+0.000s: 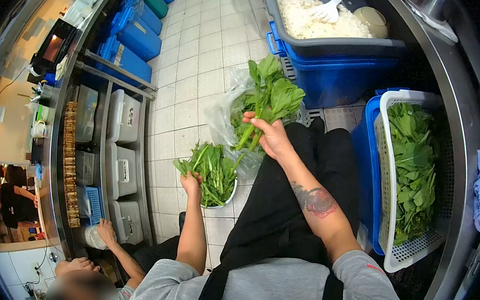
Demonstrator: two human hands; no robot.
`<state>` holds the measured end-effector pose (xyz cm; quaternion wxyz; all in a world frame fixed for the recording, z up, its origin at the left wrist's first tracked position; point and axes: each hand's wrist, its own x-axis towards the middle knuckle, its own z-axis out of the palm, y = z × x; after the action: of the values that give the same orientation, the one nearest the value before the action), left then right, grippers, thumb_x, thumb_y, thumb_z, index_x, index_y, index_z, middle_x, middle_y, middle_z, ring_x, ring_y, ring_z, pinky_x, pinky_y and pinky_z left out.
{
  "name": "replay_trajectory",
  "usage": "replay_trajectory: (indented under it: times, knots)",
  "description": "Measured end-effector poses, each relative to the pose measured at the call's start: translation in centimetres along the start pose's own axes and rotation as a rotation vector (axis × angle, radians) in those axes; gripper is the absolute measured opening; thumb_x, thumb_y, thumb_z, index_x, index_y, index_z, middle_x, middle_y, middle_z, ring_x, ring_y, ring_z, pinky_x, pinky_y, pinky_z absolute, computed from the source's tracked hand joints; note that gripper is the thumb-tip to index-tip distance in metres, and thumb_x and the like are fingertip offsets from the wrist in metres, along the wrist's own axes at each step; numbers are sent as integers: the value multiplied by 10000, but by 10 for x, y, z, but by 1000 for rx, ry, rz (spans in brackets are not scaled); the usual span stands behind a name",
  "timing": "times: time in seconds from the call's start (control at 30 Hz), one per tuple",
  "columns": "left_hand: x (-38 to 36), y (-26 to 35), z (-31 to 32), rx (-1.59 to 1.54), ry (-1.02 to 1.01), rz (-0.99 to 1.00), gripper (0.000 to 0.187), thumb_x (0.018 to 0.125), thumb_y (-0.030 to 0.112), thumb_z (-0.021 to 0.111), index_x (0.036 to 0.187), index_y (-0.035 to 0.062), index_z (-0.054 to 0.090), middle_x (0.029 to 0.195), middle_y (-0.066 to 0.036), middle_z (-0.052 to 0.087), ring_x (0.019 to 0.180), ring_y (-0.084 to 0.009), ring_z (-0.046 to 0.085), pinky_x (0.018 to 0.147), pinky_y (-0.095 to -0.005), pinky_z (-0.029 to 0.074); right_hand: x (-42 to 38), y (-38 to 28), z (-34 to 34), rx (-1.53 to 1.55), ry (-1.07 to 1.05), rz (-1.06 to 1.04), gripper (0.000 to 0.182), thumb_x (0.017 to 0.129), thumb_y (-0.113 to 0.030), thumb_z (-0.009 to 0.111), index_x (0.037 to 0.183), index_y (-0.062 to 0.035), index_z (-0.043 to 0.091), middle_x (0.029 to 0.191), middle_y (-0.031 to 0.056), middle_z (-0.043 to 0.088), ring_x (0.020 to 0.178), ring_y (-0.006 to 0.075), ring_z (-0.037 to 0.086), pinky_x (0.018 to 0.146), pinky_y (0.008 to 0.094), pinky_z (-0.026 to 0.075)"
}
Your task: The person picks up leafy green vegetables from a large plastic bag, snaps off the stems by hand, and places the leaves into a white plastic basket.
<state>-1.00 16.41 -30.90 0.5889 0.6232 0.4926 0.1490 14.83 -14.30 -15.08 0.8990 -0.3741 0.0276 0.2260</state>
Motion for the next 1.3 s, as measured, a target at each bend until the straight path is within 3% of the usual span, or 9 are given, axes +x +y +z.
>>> replay_trajectory:
  times: [0.1, 0.27, 0.37, 0.5, 0.57, 0.8, 0.97, 1.1, 1.3]
  knots:
    - [48, -42, -22, 476, -101, -115, 330, 880, 176, 560, 1155, 17, 470, 822, -145, 644, 617, -207, 639, 529, -324, 510, 1, 4, -4, 111, -26, 31, 287, 848, -96, 575, 1123, -13, 588, 1047, 82, 625, 969, 169, 569, 822, 361, 466]
    - [45, -44, -11, 902, -244, 105, 544, 793, 284, 672, 1206, -33, 514, 1231, -249, 524, 1113, -338, 539, 924, -430, 425, 0, 7, 2, 145, -17, 41, 310, 855, -98, 579, 1152, -10, 578, 1071, 74, 626, 1004, 167, 568, 830, 364, 468]
    - [18, 14, 31, 828, -45, 447, 531, 833, 328, 634, 1213, -22, 512, 1172, -221, 570, 1032, -330, 579, 913, -404, 430, 3, 14, 1, 16, -15, 73, 307, 856, -120, 600, 1143, -12, 584, 1077, 67, 628, 1032, 169, 566, 840, 372, 471]
    - [-88, 124, 70, 211, -728, 243, 360, 932, 249, 515, 1179, -12, 525, 1026, -139, 630, 898, -213, 608, 830, -342, 457, -4, 26, 19, -66, 0, 12, 269, 855, -79, 607, 1110, 4, 588, 1075, 90, 636, 1009, 179, 596, 789, 344, 488]
    - [-150, 160, 85, 187, -767, 374, 311, 938, 217, 515, 1155, -5, 531, 966, -93, 624, 851, -153, 590, 768, -295, 467, -7, 31, 33, -176, -35, -14, 279, 847, -74, 626, 1105, 23, 582, 1069, 96, 638, 932, 173, 619, 759, 324, 500]
    - [-161, 147, 102, -142, -727, 272, 200, 956, 113, 476, 1130, 16, 498, 896, -65, 587, 758, -118, 542, 713, -260, 461, -19, -2, 42, -133, 168, -172, 185, 874, -111, 632, 996, 6, 557, 960, 57, 611, 833, 149, 617, 591, 257, 518]
    - [-169, 154, 92, -353, -707, 309, 170, 930, 63, 504, 1095, 30, 485, 891, -79, 582, 748, -125, 536, 721, -256, 443, -24, -47, -8, -145, 297, -234, 267, 967, -302, 476, 1057, -55, 519, 1004, 46, 563, 946, 159, 562, 715, 313, 477]
    - [-187, 162, 97, -372, -693, 363, 182, 923, 31, 495, 1103, 31, 469, 904, -89, 570, 771, -132, 538, 718, -261, 449, -45, -54, -3, 204, 101, -27, 372, 974, -260, 333, 1193, 8, 470, 1201, 121, 515, 1147, 258, 494, 885, 373, 442]
    - [-226, 173, 126, -420, -474, 429, 138, 936, 37, 477, 1072, 19, 470, 917, -93, 540, 669, -146, 556, 666, -266, 486, -62, -39, 25, 324, -244, -47, 404, 967, -178, 370, 1324, 12, 386, 1366, 140, 408, 1298, 267, 367, 1038, 406, 343]
